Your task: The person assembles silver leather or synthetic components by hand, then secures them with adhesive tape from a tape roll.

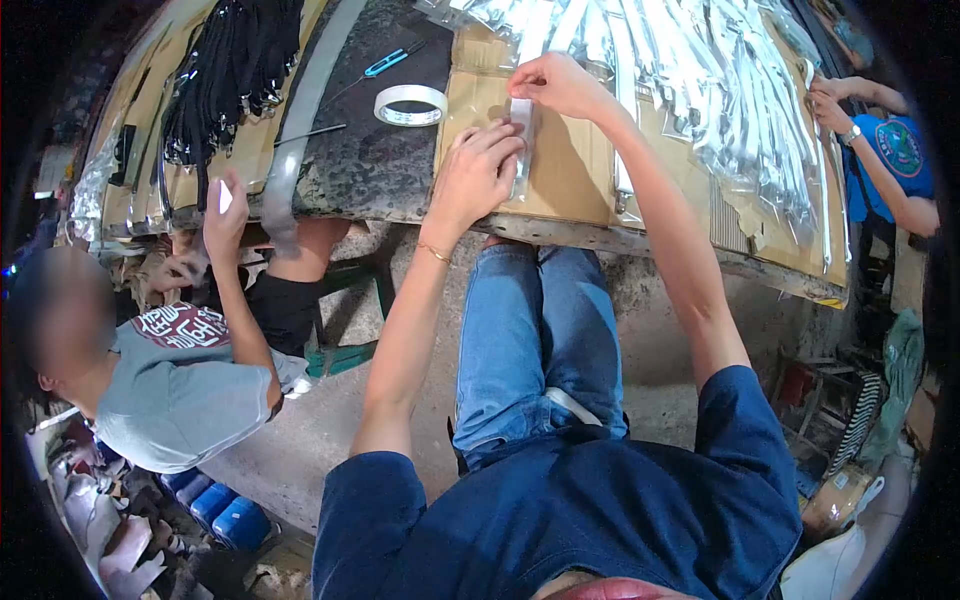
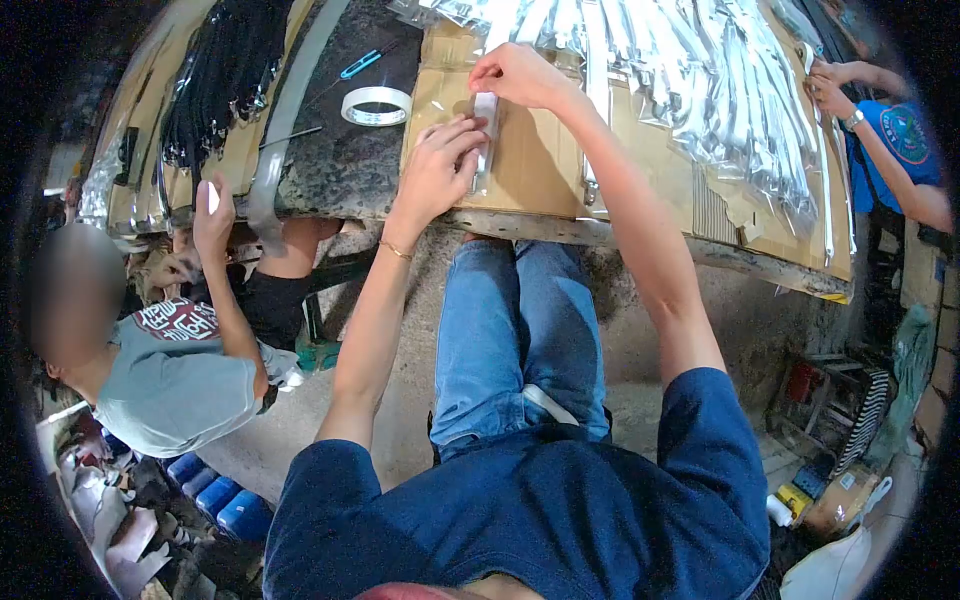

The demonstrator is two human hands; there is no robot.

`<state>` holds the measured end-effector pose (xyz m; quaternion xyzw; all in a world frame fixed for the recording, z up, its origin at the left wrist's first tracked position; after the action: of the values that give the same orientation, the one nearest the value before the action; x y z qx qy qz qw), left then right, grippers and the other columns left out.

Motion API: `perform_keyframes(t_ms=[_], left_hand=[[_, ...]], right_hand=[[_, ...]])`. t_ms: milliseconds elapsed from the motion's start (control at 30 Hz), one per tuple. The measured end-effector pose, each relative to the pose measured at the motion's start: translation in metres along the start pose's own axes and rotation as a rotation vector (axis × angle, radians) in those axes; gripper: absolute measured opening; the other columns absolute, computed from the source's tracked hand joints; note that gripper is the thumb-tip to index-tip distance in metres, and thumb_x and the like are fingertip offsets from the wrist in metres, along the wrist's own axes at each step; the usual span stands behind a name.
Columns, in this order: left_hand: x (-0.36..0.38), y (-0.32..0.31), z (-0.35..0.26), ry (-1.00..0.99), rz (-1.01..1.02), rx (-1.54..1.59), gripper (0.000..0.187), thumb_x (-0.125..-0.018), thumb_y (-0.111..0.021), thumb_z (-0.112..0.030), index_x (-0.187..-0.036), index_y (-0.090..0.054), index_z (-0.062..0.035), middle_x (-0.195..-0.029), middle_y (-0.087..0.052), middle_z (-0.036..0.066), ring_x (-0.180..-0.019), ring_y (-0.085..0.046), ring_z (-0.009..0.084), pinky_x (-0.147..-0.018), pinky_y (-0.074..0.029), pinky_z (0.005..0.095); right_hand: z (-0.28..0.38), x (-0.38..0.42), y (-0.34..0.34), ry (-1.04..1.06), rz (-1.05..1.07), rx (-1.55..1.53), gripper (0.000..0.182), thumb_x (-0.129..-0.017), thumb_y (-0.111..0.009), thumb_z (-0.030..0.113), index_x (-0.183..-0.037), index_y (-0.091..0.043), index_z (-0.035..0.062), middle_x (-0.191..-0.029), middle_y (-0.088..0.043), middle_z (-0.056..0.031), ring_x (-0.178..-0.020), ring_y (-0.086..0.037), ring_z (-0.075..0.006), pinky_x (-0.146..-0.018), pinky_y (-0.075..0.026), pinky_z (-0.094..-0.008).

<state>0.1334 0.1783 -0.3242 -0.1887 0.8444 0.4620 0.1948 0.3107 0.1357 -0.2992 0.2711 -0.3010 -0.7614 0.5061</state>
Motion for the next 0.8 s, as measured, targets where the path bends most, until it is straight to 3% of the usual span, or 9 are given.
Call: perform_keyframes(t_ms=[133, 233, 633, 733, 800], left_hand=[[0.000, 0.001, -0.001, -0.023, -0.027, -0.011, 0.017, -0.084, -0.057, -0.009, -0.097, -0.067, -0.0037, -0.115, -0.065, 0.011, -0.116, -0.057, 0.0277, -0.098, -0.040, 0.0412], [-0.001, 0.003, -0.003, -0.018, -0.033, -0.006, 0.018, -0.084, -0.058, -0.009, -0.098, -0.067, -0.0027, -0.115, -0.066, 0.012, -0.116, -0.057, 0.0279, -0.099, -0.040, 0.0407], [-0.001, 0.001, -0.002, -0.014, -0.003, -0.022, 0.018, -0.084, -0.058, -0.008, -0.099, -0.067, -0.0030, -0.117, -0.065, 0.011, -0.119, -0.056, 0.0259, -0.100, -0.039, 0.0399], [-0.001, 0.002, -0.005, -0.016, -0.004, -0.010, 0.018, -0.084, -0.058, -0.008, -0.098, -0.067, -0.0023, -0.116, -0.065, 0.011, -0.119, -0.056, 0.0264, -0.100, -0.038, 0.0406], [-0.001, 0.002, -0.004, -0.021, -0.016, 0.000, 0.018, -0.084, -0.058, -0.008, -0.098, -0.067, -0.0019, -0.115, -0.065, 0.012, -0.118, -0.056, 0.0271, -0.100, -0.038, 0.0410]], right_hand=[[0.005, 0.009, -0.003, -0.022, -0.044, 0.007, 0.015, -0.081, -0.067, 0.012, -0.092, -0.073, 0.0039, -0.084, -0.072, -0.0128, -0.076, -0.070, -0.0216, -0.072, -0.054, -0.0330], [-0.002, 0.013, -0.008, -0.012, -0.104, -0.053, 0.016, -0.083, -0.070, 0.014, -0.094, -0.072, 0.0026, -0.076, -0.070, -0.0126, -0.067, -0.065, -0.0171, -0.066, -0.051, -0.0305], [0.004, 0.030, -0.020, -0.143, -0.261, 0.039, 0.018, -0.077, -0.072, 0.012, -0.093, -0.072, 0.0028, -0.081, -0.071, -0.0164, -0.074, -0.069, -0.0283, -0.071, -0.054, -0.0365], [0.011, 0.034, -0.019, -0.198, -0.287, 0.133, 0.021, -0.077, -0.074, 0.013, -0.095, -0.071, 0.0026, -0.085, -0.070, -0.0156, -0.084, -0.068, -0.0293, -0.077, -0.053, -0.0380], [0.017, 0.041, -0.009, -0.096, -0.658, 0.197, 0.020, -0.079, -0.072, 0.012, -0.096, -0.069, 0.0020, -0.088, -0.067, -0.0144, -0.092, -0.064, -0.0301, -0.080, -0.051, -0.0397]])
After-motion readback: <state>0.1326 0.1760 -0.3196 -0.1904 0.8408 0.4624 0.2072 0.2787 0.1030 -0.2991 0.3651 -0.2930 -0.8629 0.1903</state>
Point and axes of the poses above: each hand's wrist, its own x-axis away from the middle knuckle, its own y-axis out of the back of the hand, z = x × y, the point moved 5 cm from there along -x, towards the middle knuckle
